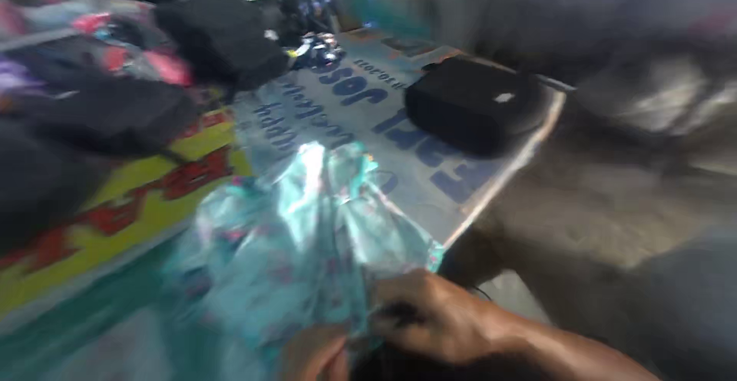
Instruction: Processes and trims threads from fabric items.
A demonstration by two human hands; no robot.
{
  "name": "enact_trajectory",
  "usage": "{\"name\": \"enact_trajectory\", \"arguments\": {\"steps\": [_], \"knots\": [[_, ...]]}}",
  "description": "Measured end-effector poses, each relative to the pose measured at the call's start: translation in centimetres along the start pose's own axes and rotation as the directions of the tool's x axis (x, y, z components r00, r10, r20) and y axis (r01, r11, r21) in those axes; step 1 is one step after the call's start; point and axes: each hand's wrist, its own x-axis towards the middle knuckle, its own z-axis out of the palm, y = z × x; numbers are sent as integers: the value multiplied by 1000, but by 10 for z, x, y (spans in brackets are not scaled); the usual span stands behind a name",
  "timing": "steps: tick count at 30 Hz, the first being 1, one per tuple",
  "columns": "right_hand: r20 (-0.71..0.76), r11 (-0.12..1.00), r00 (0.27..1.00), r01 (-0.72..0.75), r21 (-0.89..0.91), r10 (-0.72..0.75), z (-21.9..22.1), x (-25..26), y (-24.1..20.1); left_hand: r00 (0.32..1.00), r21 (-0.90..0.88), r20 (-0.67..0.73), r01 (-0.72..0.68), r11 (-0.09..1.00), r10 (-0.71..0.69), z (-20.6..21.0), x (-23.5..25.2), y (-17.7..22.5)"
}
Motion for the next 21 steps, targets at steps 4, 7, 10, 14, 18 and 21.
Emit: {"name": "enact_trajectory", "arguments": {"steps": [4, 7, 10, 14, 18, 21], "knots": [[-94, 997, 992, 80, 4, -79, -4, 6, 1, 985, -156, -89, 130, 979, -145, 7, 13, 12], [-87, 975, 974, 200, -100, -209, -2, 12, 6, 974, -256, -124, 153, 954, -190, 10, 15, 11], [-70, 938, 957, 260, -230, -283, 6, 19, 11, 968, -306, -122, 172, 936, -218, 12, 17, 11], [-108, 958, 954, 267, -110, -278, 9, 29, 17, 968, -367, -124, 158, 917, -217, 12, 19, 9], [-145, 984, 979, 159, 86, -145, 8, 30, 14, 969, -376, -163, 111, 920, -184, 10, 21, 11], [-157, 989, 976, 147, -26, -149, 8, 27, 8, 970, -391, -177, 88, 916, -168, 9, 21, 10]]}}
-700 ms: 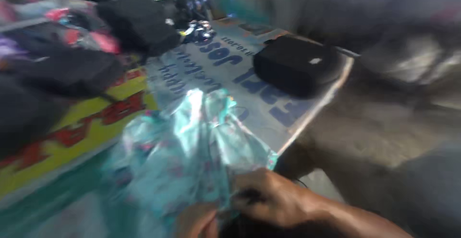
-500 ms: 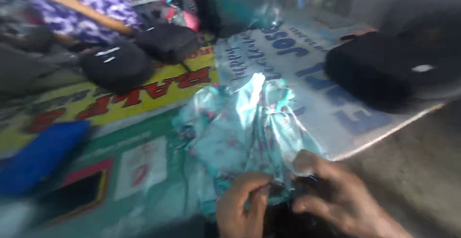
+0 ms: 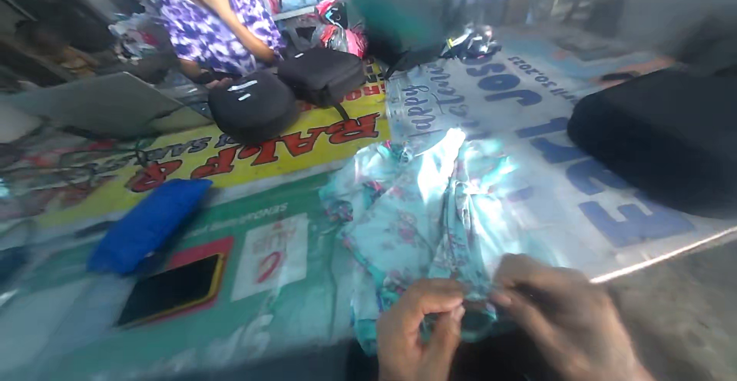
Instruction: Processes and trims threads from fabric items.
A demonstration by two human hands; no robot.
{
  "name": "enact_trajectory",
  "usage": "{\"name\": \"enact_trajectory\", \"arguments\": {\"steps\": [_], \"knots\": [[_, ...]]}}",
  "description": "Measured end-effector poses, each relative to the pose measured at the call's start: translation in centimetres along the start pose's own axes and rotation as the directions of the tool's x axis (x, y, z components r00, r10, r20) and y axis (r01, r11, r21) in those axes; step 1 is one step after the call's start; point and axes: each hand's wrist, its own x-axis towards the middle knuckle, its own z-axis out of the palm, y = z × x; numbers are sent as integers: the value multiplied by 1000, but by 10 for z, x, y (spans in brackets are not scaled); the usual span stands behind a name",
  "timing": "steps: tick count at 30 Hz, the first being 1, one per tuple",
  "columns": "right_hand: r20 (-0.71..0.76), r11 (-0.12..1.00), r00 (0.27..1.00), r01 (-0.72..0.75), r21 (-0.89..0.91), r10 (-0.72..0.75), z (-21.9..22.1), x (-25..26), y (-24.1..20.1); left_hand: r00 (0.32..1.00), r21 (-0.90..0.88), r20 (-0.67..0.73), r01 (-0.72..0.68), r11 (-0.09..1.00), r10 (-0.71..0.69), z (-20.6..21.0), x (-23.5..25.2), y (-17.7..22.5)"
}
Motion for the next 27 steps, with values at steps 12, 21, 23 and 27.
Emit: {"name": "enact_trajectory", "arguments": {"steps": [12, 21, 23, 27], "knots": [[66, 874, 976, -153, -460, 206, -14, -23, -42, 973, -332, -81, 177, 926, -215, 1, 4, 4], [-9, 920, 999, -36, -390, 36, 11, -12, -29, 856, -660, -113, 315, 682, -505, 7, 12, 12], [-24, 918, 1000, -24, -395, 16, 15, -8, -28, 880, -620, -119, 295, 727, -459, 9, 11, 11], [-44, 937, 999, -12, -348, -3, 16, -4, -24, 939, -516, -104, 231, 825, -328, 8, 8, 7]]}}
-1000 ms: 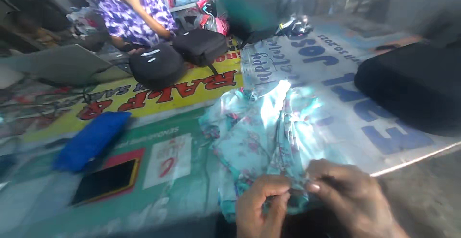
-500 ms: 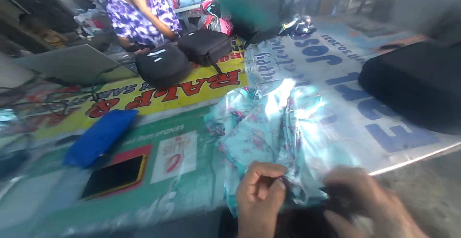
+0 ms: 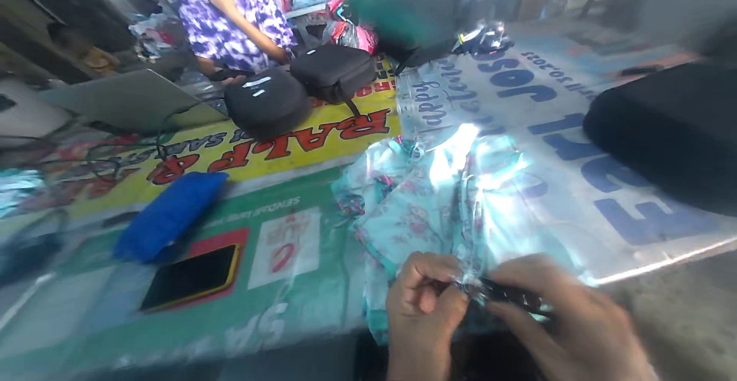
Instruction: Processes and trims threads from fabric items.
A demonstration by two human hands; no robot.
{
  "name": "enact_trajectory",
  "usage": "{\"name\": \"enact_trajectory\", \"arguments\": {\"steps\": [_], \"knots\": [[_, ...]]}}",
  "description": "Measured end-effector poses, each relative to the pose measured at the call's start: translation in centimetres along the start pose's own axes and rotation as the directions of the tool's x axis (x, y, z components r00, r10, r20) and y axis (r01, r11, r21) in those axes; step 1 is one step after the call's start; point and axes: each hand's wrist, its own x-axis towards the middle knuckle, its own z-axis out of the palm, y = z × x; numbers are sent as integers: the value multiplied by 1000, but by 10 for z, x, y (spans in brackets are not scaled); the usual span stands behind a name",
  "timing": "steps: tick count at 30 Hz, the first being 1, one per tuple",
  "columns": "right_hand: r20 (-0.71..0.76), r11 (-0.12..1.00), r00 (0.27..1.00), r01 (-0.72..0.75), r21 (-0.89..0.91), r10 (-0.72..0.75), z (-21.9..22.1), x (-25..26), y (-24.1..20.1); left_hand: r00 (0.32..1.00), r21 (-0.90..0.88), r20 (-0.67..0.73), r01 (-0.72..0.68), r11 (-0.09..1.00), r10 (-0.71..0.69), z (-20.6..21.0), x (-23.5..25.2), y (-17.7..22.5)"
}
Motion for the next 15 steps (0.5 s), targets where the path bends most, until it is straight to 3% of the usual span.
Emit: {"name": "enact_trajectory", "arguments": {"steps": [15], "knots": [[-60, 993, 996, 77, 91, -72, -3, -10, 12, 988, 137, 117, -116, 984, 100, 0, -2, -8]]}}
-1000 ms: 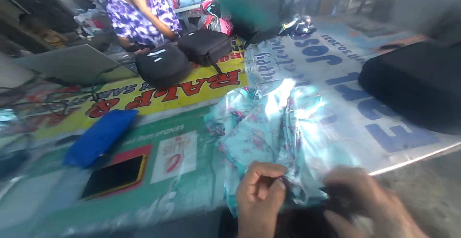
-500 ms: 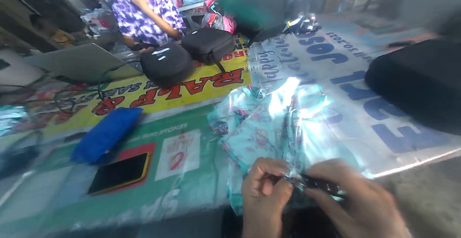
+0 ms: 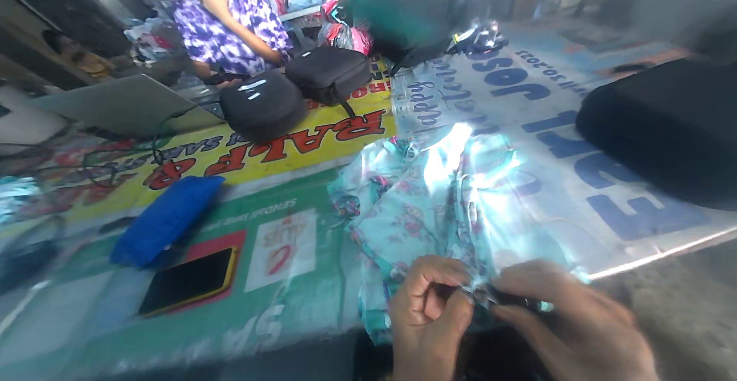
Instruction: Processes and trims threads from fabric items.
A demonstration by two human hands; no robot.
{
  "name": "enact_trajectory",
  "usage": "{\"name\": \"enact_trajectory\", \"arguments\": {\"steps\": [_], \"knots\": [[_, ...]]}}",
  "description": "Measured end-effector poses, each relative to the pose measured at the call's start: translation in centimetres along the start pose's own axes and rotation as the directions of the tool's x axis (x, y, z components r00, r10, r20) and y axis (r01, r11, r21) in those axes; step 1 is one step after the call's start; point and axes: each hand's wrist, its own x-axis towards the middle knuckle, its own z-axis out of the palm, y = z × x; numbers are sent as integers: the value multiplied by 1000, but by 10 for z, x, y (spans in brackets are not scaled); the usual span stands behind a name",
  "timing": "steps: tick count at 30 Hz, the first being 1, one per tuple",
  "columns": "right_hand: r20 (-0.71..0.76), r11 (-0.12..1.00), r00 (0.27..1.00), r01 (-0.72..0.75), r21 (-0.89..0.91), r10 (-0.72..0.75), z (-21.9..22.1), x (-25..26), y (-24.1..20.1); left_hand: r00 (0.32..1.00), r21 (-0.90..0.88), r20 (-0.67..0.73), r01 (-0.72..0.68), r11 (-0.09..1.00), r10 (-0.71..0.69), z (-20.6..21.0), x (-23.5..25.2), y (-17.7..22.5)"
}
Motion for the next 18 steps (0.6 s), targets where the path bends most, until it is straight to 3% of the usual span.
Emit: {"name": "enact_trajectory", "arguments": {"steps": [3, 6, 9, 11, 15, 18], "knots": [[-8, 995, 999, -45, 91, 46, -2, -4, 2, 999, 54, 22, -47, 997, 46, 0, 0, -1], [34, 978, 993, -121, 172, 117, -4, -5, 0, 984, 221, 100, -165, 961, 146, -2, 1, -2], [3, 978, 998, -67, 199, 68, 2, -2, 5, 936, 432, 210, -349, 832, 283, -2, -2, -7], [-20, 946, 992, -113, 305, 125, 2, -2, 7, 902, 514, 250, -431, 742, 351, -1, -3, -10], [65, 759, 942, -304, 575, 329, -9, -5, 14, 892, 579, 305, -452, 679, 334, -11, -7, -11], [102, 783, 945, -314, 536, 309, -12, -10, 16, 905, 586, 349, -415, 696, 245, -16, -10, -11]]}}
